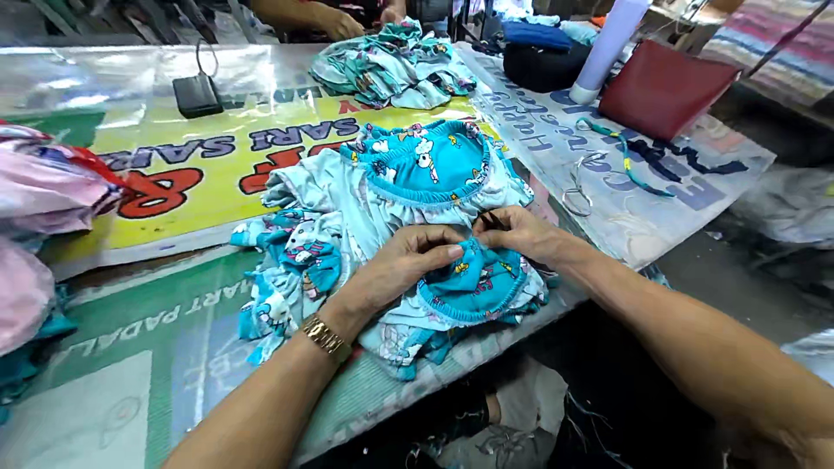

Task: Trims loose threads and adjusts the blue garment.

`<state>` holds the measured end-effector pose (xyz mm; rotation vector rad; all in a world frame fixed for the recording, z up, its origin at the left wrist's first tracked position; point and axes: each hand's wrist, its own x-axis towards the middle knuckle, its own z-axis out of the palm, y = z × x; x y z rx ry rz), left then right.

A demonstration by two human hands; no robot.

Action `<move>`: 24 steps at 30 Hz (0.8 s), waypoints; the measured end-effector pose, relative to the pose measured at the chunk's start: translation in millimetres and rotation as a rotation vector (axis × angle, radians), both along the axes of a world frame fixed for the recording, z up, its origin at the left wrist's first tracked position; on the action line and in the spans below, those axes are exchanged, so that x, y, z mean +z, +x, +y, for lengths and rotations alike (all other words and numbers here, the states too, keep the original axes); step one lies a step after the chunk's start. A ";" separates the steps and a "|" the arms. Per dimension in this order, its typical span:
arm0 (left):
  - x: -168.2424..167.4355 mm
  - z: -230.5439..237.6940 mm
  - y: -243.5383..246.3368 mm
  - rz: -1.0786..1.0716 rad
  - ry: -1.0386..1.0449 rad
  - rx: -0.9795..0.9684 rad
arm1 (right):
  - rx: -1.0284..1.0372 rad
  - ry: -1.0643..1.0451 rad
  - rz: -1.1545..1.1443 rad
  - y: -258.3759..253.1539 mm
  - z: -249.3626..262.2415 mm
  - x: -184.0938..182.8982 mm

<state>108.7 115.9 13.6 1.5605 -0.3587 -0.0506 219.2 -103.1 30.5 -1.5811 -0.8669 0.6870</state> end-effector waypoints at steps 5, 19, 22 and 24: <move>8.6 -5.9 -12.4 -0.026 0.101 0.057 | -0.087 -0.090 -0.106 -7.0 12.9 1.8; 7.5 -0.8 -31.5 -0.060 0.134 0.101 | -0.192 -0.197 -0.374 -9.3 19.3 -13.5; 5.8 -3.1 -21.5 -0.101 0.139 0.085 | -0.237 -0.300 -0.370 -29.0 23.5 11.7; 2.8 -4.3 -11.0 -0.134 0.132 0.081 | -0.268 -0.336 -0.364 -28.9 27.1 14.7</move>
